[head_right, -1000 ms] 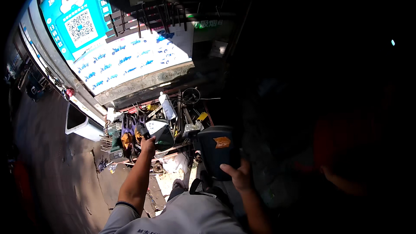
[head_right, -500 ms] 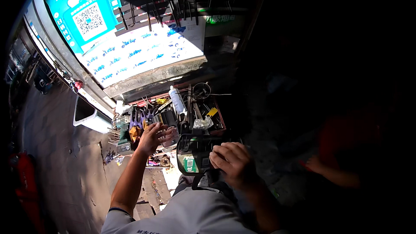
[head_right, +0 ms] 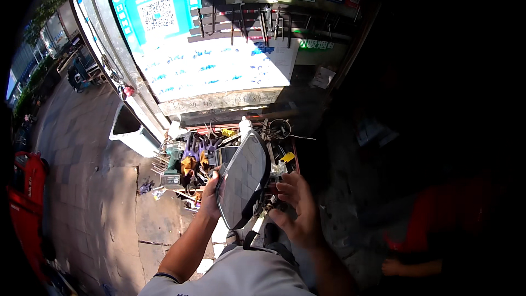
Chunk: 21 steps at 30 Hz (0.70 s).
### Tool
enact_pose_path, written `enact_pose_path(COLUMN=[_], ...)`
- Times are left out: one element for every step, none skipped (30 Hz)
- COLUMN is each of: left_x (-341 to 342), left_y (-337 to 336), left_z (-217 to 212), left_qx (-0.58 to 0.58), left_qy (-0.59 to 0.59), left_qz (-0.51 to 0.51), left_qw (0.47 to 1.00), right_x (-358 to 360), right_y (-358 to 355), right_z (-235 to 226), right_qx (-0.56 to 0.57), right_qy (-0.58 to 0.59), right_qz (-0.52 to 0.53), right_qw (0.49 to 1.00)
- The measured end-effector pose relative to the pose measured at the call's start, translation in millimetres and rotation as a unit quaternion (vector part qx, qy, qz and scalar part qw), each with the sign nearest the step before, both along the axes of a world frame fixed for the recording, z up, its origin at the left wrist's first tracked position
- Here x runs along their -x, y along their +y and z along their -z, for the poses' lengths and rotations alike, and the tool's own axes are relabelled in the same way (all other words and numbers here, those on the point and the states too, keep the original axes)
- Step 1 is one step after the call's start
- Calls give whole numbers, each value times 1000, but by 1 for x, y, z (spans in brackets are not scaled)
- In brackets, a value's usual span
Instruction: The person retrieves a side mirror from a box in a cluttered workshop and carries it outside to a red three-wheeled vehicle. They use a cordless drill to remove the old mirror and install the new one, securing it with screws.
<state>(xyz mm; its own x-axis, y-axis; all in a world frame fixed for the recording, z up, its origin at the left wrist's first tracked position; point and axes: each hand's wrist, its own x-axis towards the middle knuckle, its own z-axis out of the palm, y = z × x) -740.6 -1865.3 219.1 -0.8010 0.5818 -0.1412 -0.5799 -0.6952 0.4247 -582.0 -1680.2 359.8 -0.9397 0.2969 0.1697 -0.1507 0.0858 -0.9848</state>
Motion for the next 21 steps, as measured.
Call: enact_pose_path(left_x=[-4,-6,-2,-3,-3,-5,-7,-10,-8,-7,-10,-9,-11,-15,-17,-19,-21,-22,-22,-23,-24], left_y=[5,7,8,4,1,-2,-5,-8,-13,-19,-25,-32,-35,-35,-37,-39,-39,-40,-44,-46,-46], left_z=[-10,-18,-16,-15,-16,-17,-19,-26,-23,-20,-18,-8,-3,-7,-9,-9,-10,-9,-8,-7,-5], left_qx=[-8,-15,-40,-52,-44,-36,-35,-34,-31,-28,-40,-37,-15,6,9,12,13,9,5,2,10], left_qy=[5,12,14,27,31,35,40,60,87,113,126,119,123,124,124,124,124,126,128,130,139], left_qz=[-21,-43,-53,-49,-60,-70,-73,-94,-94,-92,-93,-97,-109,-117,-115,-113,-109,-98,-86,-76,-79], left_qw=[1000,999,998,997,997,996,996,993,991,989,987,987,986,985,986,986,986,987,988,989,987], right_x=[-3,-4,1,7,14,19,21,23,26,28,29,30,32,32,32,32,32,32,32,33,33], right_y=[-6,-13,-18,-22,-29,-34,-31,-27,-25,-27,-26,-24,-23,-21,-20,-21,-20,-19,-19,-18,-18], right_z=[16,27,26,35,43,49,52,54,54,54,56,58,60,62,64,66,67,68,67,65,64], right_qx=[65,130,117,106,124,142,151,160,169,193,191,189,195,200,206,210,213,217,223,228,234], right_qy=[-28,-55,-69,-62,-49,-35,-51,-66,-82,-72,-78,-84,-83,-84,-86,-96,-106,-115,-126,-138,-149], right_qz=[-33,-66,-122,-151,-137,-123,-125,-132,-138,-113,-115,-117,-125,-130,-135,-134,-132,-128,-121,-116,-111], right_qw=[997,988,983,981,981,982,979,976,972,972,972,971,969,967,965,964,962,961,959,957,954])
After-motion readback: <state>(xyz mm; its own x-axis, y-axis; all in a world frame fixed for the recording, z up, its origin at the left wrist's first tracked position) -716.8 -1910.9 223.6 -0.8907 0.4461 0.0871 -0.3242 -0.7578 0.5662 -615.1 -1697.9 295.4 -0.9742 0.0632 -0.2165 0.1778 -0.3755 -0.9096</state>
